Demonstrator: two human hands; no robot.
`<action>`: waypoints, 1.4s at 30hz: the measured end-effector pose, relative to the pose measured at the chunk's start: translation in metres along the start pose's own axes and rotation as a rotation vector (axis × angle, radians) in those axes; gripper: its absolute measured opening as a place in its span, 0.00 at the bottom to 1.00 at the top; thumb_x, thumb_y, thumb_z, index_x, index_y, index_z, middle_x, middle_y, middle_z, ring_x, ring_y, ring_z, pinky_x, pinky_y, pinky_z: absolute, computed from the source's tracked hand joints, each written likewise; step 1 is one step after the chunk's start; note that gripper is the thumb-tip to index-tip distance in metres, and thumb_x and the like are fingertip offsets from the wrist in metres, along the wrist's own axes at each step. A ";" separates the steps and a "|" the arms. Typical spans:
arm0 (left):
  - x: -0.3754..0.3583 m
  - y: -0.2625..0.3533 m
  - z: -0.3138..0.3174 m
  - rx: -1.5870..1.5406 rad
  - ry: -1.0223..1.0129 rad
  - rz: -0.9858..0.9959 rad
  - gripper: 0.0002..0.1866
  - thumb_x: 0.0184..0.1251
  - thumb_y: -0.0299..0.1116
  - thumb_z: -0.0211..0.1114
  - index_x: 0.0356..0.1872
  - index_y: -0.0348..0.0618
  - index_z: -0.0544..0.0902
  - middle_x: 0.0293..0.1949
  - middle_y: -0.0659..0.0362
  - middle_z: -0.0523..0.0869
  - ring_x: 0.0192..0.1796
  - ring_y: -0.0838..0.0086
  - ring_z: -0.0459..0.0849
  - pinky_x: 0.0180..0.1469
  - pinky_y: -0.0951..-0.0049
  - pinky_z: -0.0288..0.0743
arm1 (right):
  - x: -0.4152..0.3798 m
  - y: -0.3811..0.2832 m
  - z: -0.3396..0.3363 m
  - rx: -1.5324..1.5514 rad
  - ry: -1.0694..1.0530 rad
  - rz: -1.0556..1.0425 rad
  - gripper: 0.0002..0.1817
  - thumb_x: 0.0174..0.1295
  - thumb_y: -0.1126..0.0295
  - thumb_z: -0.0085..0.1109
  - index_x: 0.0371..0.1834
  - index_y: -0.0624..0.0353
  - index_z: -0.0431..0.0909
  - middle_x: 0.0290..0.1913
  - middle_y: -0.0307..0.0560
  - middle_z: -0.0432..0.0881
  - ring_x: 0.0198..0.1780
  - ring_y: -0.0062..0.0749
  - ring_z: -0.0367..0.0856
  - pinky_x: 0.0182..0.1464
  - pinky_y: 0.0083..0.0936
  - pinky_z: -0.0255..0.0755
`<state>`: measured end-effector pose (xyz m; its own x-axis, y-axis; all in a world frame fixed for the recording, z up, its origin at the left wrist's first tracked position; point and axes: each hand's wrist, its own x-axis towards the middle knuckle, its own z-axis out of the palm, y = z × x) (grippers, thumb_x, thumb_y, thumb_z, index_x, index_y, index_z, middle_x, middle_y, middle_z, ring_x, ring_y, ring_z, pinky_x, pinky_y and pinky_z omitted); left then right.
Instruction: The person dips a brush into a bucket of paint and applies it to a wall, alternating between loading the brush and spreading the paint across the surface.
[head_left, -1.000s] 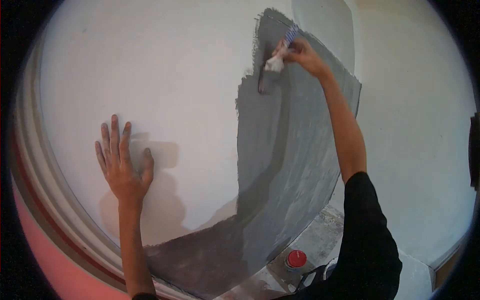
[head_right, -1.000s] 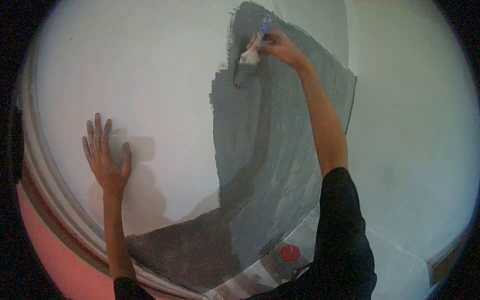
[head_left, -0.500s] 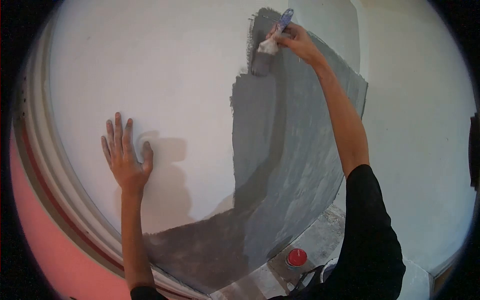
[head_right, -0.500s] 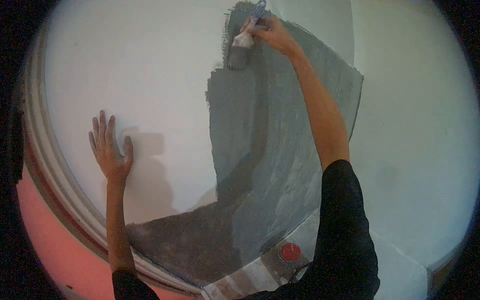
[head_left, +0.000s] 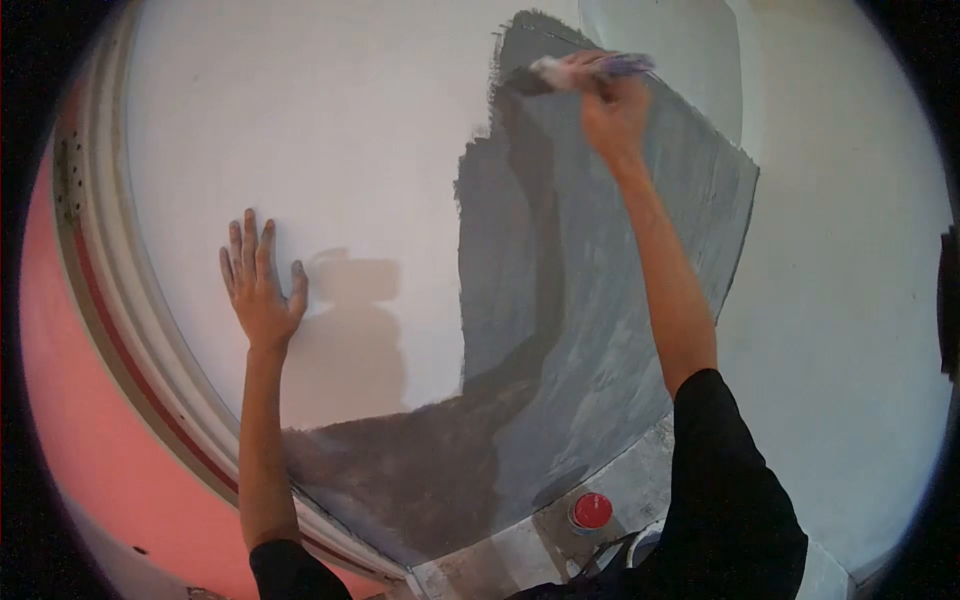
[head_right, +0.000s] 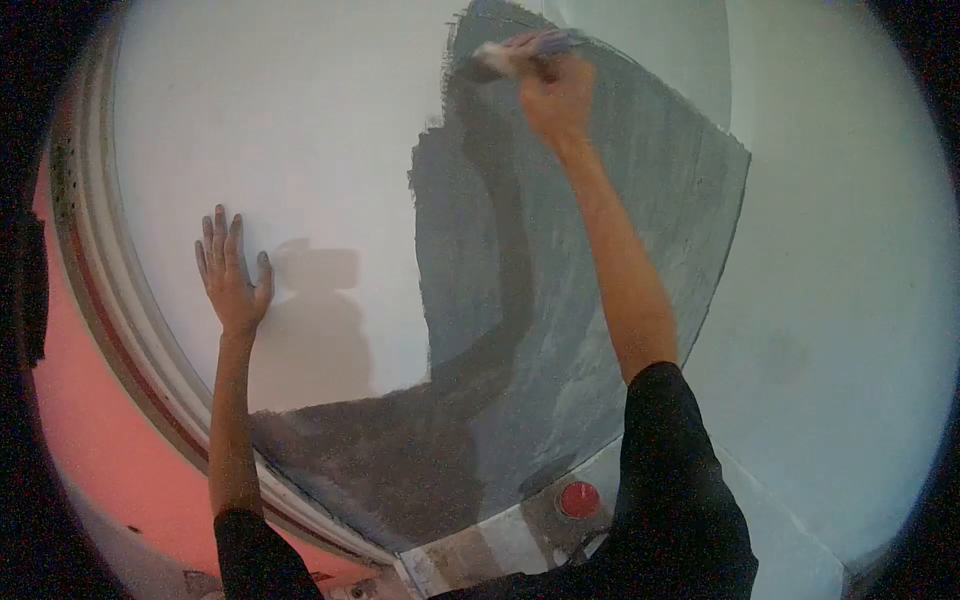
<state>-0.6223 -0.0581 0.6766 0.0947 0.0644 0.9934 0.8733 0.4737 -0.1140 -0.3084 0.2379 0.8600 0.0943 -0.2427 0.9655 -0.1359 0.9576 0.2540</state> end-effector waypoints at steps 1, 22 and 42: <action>-0.002 0.001 0.001 0.003 0.004 0.005 0.36 0.59 0.33 0.64 0.72 0.53 0.68 0.77 0.58 0.62 0.79 0.58 0.56 0.78 0.46 0.46 | -0.010 -0.001 0.007 0.014 -0.036 0.016 0.04 0.67 0.80 0.59 0.42 0.64 0.79 0.41 0.43 0.87 0.41 0.23 0.85 0.43 0.21 0.80; -0.009 -0.004 -0.001 -0.050 -0.016 0.013 0.35 0.59 0.35 0.65 0.71 0.56 0.68 0.77 0.59 0.62 0.79 0.59 0.56 0.78 0.46 0.46 | -0.068 -0.046 0.029 -0.021 0.164 0.166 0.04 0.64 0.76 0.63 0.40 0.62 0.83 0.37 0.48 0.89 0.36 0.29 0.87 0.37 0.25 0.81; -0.274 0.200 -0.070 -0.745 -0.720 -0.449 0.14 0.64 0.29 0.63 0.51 0.42 0.82 0.56 0.46 0.81 0.64 0.51 0.75 0.68 0.51 0.64 | -0.556 -0.378 -0.233 0.509 1.232 1.846 0.14 0.71 0.71 0.57 0.57 0.60 0.76 0.54 0.44 0.81 0.57 0.31 0.79 0.60 0.29 0.78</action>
<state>-0.4400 -0.0422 0.3820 -0.3869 0.6254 0.6776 0.8492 -0.0448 0.5262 -0.0793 0.0470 0.2134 -0.0527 0.9368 -0.3459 -0.8978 -0.1961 -0.3943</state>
